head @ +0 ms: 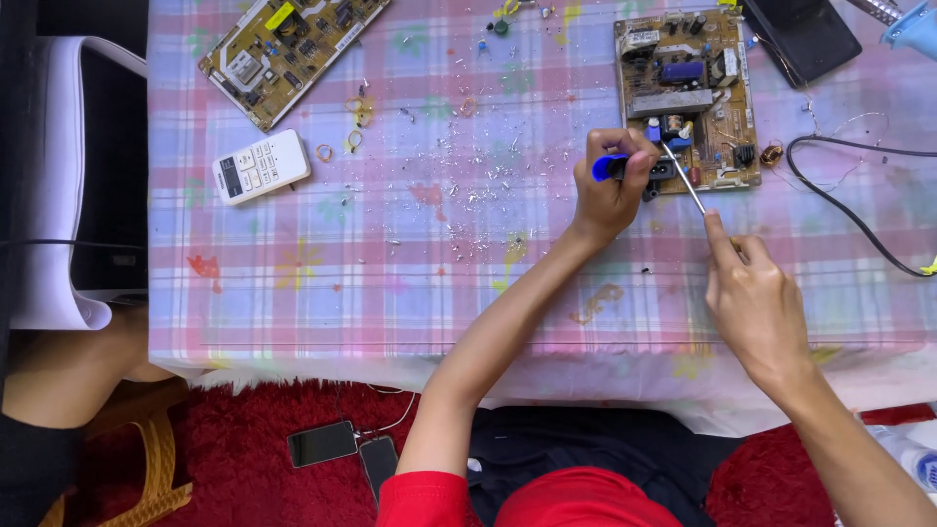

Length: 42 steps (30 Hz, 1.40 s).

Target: The person uses a soldering iron and a screwdriver to work on a circuit board placed on a table. They repeatedly apply heat to specific components and use the screwdriver to adjust or remove parts. The task involves precise hand movements and tool coordination.

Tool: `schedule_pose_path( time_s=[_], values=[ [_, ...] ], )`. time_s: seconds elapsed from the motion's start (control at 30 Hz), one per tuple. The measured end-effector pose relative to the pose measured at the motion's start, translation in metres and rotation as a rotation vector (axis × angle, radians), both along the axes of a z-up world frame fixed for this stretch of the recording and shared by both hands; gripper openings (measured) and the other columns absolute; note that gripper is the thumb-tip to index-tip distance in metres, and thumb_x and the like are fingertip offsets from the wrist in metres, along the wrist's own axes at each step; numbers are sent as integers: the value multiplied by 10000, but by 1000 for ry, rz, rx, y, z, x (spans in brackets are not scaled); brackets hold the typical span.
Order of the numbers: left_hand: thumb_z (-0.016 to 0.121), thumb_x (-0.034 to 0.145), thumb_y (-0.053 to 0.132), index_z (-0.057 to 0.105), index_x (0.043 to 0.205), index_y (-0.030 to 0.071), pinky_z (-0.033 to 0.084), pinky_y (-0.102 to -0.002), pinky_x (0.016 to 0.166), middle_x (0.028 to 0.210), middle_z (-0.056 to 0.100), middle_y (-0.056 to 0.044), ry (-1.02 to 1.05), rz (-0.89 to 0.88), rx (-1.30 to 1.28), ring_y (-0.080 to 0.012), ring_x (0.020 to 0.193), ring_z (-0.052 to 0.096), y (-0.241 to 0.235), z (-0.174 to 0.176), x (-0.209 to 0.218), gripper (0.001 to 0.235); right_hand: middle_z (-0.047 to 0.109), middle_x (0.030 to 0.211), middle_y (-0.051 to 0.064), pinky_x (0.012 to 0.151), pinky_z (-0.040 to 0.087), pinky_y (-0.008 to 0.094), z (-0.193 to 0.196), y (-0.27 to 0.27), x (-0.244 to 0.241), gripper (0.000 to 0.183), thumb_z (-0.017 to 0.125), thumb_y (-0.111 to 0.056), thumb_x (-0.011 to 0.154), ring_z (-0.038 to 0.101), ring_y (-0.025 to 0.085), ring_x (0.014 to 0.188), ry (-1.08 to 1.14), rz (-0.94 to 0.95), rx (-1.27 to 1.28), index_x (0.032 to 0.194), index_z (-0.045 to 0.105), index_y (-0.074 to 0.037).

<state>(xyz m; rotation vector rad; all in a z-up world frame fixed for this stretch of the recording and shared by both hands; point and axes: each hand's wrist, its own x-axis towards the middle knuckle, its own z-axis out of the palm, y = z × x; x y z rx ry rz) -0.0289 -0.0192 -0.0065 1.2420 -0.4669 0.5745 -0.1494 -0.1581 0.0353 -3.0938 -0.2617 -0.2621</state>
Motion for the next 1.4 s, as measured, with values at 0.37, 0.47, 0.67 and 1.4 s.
schedule_pose_path(
  time_s=[0.37, 0.47, 0.67, 1.4],
  values=[
    [411, 953, 368, 331, 906, 120, 429, -233, 529, 668, 506, -32, 0, 32, 3, -138, 561, 517, -2, -4, 0, 264, 607, 1074, 192, 843, 435, 341, 9, -3, 7, 350, 486, -66, 939, 575, 264, 938, 136, -10, 620, 1280, 536, -3],
    [418, 950, 366, 335, 908, 118, 449, -236, 535, 673, 505, -31, -9, 22, -5, -137, 564, 525, -2, -7, 2, 265, 561, 1197, 184, 939, 415, 349, 15, -1, 8, 343, 470, -94, 934, 540, 281, 1105, 161, -29, 665, 1261, 532, -14],
    [445, 944, 321, 328, 895, 125, 416, -244, 548, 649, 454, -26, -55, -112, -83, -132, 565, 461, 1, 1, 3, 233, 619, 1081, 154, 895, 404, 343, 25, -35, 13, 355, 510, -127, 929, 589, 258, 954, 158, 78, 487, 1273, 561, -54],
    [429, 948, 304, 339, 898, 132, 411, -230, 545, 662, 471, -9, -44, -106, 18, -124, 566, 468, 4, 5, 7, 201, 600, 892, -231, 573, 422, 193, 35, -117, 126, 487, 597, -244, 808, 635, 27, 687, -148, 226, -858, 1227, 570, -492]
  ],
)
